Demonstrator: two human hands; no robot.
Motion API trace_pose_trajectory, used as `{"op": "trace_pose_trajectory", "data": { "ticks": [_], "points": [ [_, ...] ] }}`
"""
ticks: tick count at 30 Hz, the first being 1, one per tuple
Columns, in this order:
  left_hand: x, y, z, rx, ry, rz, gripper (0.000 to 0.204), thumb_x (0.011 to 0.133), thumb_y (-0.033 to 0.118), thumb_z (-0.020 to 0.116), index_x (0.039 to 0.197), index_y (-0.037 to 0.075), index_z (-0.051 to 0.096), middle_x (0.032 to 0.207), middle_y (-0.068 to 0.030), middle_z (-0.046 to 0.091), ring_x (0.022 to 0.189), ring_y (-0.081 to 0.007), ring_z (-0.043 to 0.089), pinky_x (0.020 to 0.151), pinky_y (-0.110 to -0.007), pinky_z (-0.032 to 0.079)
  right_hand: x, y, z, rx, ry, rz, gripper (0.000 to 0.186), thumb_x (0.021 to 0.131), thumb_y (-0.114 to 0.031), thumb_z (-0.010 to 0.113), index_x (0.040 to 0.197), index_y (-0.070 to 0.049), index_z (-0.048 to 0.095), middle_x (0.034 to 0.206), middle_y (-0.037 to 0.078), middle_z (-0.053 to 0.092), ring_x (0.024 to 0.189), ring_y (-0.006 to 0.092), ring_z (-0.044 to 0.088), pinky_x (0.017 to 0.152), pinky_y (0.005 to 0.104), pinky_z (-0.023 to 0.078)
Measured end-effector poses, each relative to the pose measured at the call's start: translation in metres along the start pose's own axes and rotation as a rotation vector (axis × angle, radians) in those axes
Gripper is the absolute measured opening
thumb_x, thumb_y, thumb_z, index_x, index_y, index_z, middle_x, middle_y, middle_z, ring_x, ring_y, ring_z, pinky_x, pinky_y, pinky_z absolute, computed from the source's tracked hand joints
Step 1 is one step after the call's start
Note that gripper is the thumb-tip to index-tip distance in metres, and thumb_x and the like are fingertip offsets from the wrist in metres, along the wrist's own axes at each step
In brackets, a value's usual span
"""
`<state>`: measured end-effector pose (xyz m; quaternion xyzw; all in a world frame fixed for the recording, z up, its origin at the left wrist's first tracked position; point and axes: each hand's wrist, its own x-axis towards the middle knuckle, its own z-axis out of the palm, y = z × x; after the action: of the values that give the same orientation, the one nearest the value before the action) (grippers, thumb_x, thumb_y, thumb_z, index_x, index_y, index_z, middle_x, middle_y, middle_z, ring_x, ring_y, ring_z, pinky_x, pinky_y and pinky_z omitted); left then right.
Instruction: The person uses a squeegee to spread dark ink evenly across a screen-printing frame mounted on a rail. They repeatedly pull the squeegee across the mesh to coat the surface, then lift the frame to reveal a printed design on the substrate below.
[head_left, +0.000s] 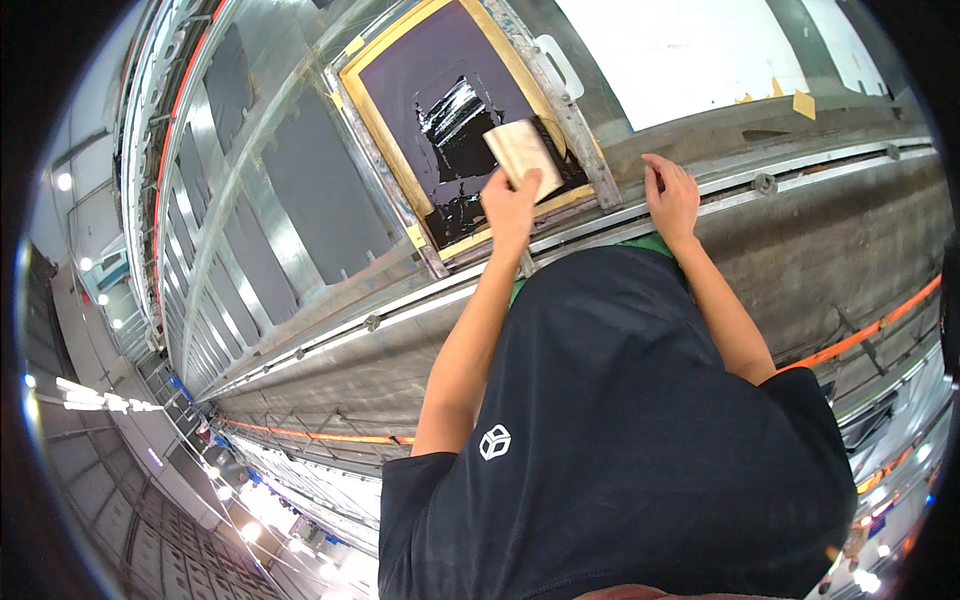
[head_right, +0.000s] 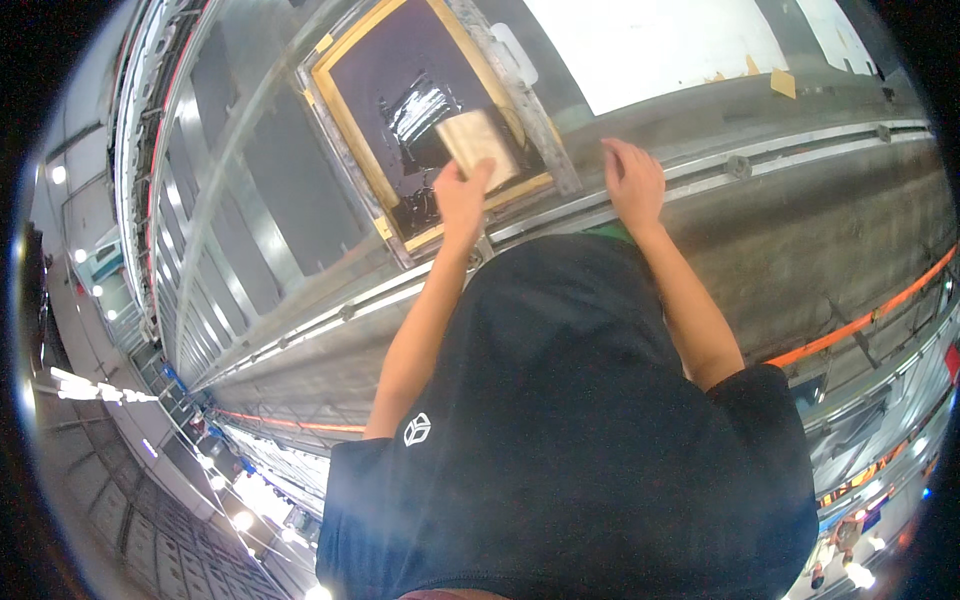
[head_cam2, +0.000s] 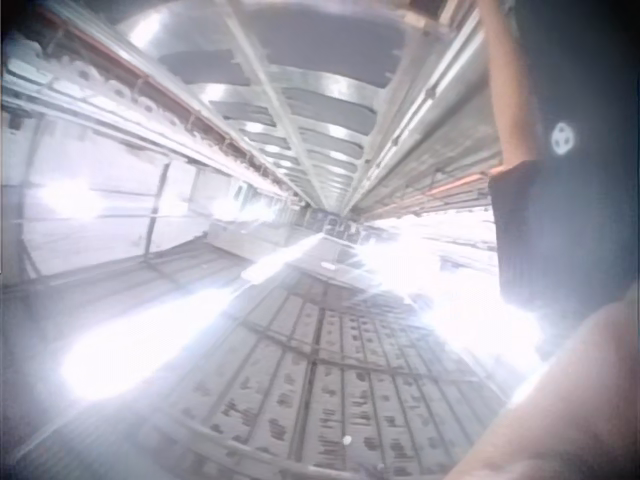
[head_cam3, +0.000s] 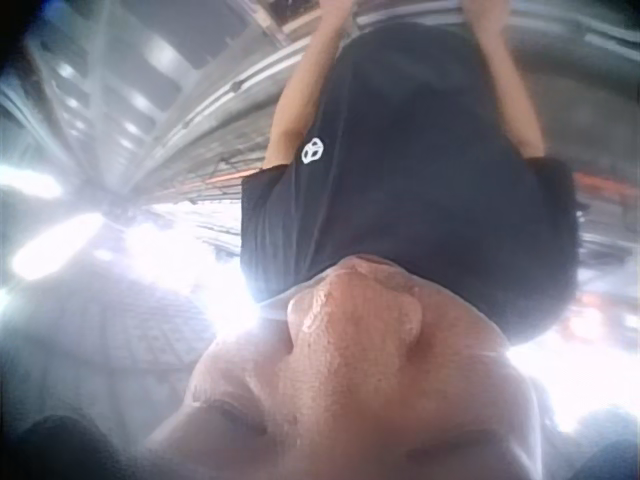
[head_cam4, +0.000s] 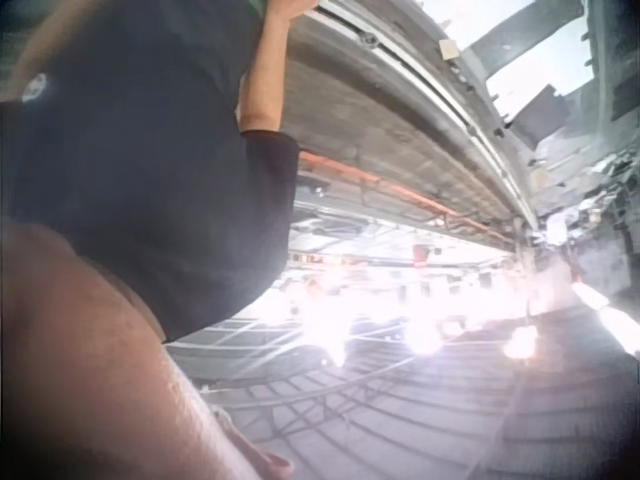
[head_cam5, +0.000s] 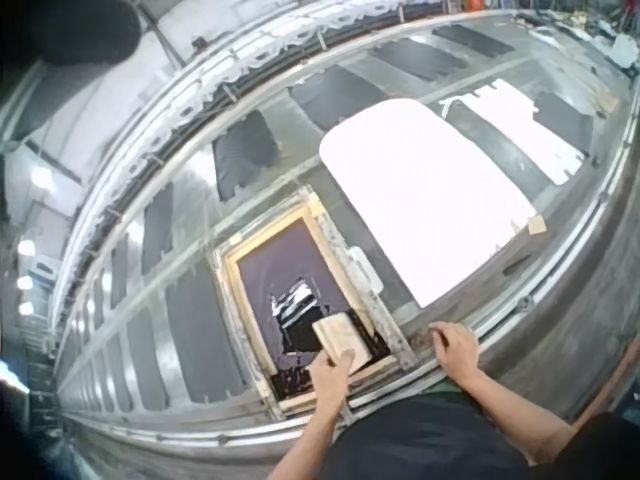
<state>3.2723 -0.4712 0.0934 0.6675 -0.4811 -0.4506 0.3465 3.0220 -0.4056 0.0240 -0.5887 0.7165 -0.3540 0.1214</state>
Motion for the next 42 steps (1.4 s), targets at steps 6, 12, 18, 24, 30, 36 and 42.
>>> {"op": "trace_pose_trajectory", "data": {
  "ticks": [6, 12, 18, 24, 30, 36, 42],
  "points": [
    [-0.008, -0.025, -0.035, 0.150, 0.005, -0.004, 0.032, 0.087, 0.020, 0.074, 0.109, -0.003, 0.074, 0.096, -0.0117, 0.078, 0.085, -0.0155, 0.071, 0.080, -0.033, 0.055, -0.003, 0.002, 0.001, 0.017, -0.018, 0.031, 0.022, 0.092, -0.011, 0.068, 0.113, -0.015, 0.072, 0.101, 0.004, 0.074, 0.090, 0.0260, 0.068, 0.077, 0.0393, 0.049],
    [-0.021, -0.038, -0.146, 0.113, 0.247, -0.120, 0.024, 0.090, 0.013, 0.074, 0.107, -0.004, 0.074, 0.094, -0.0075, 0.076, 0.082, -0.0134, 0.068, 0.078, -0.030, 0.053, -0.004, 0.003, 0.001, -0.005, -0.018, 0.028, 0.021, 0.092, -0.010, 0.068, 0.112, -0.015, 0.071, 0.095, 0.004, 0.072, 0.086, 0.0264, 0.067, 0.075, 0.0398, 0.048],
    [-0.032, -0.084, -0.141, 0.610, 0.354, 0.168, 0.026, 0.085, 0.018, 0.073, 0.106, 0.002, 0.073, 0.085, -0.0185, 0.073, 0.078, -0.0277, 0.072, 0.075, -0.040, 0.054, -0.001, -0.002, 0.001, -0.023, -0.020, -0.006, 0.020, 0.092, -0.011, 0.068, 0.111, -0.016, 0.071, 0.097, 0.003, 0.073, 0.088, 0.0255, 0.067, 0.076, 0.0392, 0.049],
    [-0.015, -0.025, -0.098, 0.118, 0.121, -0.056, 0.028, 0.088, 0.020, 0.074, 0.104, -0.003, 0.073, 0.088, -0.0088, 0.073, 0.081, -0.0138, 0.065, 0.078, -0.032, 0.051, -0.002, 0.002, 0.002, -0.027, -0.036, 0.020, 0.019, 0.092, -0.011, 0.067, 0.110, -0.015, 0.071, 0.098, 0.004, 0.073, 0.089, 0.0255, 0.067, 0.078, 0.0395, 0.049],
    [-0.028, -0.050, -0.132, 0.649, 0.203, 0.114, 0.034, 0.080, 0.014, 0.074, 0.113, 0.006, 0.075, 0.092, -0.0189, 0.073, 0.081, -0.0381, 0.070, 0.077, -0.045, 0.055, -0.004, 0.005, 0.003, -0.030, -0.043, -0.010, 0.020, 0.092, -0.011, 0.067, 0.111, -0.015, 0.071, 0.097, 0.004, 0.072, 0.088, 0.0266, 0.067, 0.077, 0.0400, 0.049],
    [-0.027, -0.050, -0.066, 0.752, 0.027, 0.553, 0.061, 0.066, 0.007, 0.081, 0.126, 0.012, 0.072, 0.122, -0.0073, 0.072, 0.107, -0.0300, 0.066, 0.097, -0.040, 0.052, -0.004, 0.005, 0.003, -0.015, -0.017, -0.036, 0.020, 0.092, -0.011, 0.067, 0.111, -0.015, 0.072, 0.098, 0.004, 0.073, 0.087, 0.0263, 0.067, 0.077, 0.0404, 0.049],
    [-0.007, -0.040, -0.082, 0.831, -0.358, 0.708, 0.059, 0.072, 0.000, 0.072, 0.128, 0.019, 0.072, 0.135, -0.0020, 0.068, 0.122, -0.0262, 0.061, 0.102, -0.040, 0.048, -0.003, 0.003, 0.001, 0.025, -0.092, 0.068, 0.021, 0.093, -0.012, 0.066, 0.113, -0.016, 0.073, 0.100, 0.004, 0.074, 0.088, 0.0243, 0.068, 0.079, 0.0392, 0.048]
  ]
}}
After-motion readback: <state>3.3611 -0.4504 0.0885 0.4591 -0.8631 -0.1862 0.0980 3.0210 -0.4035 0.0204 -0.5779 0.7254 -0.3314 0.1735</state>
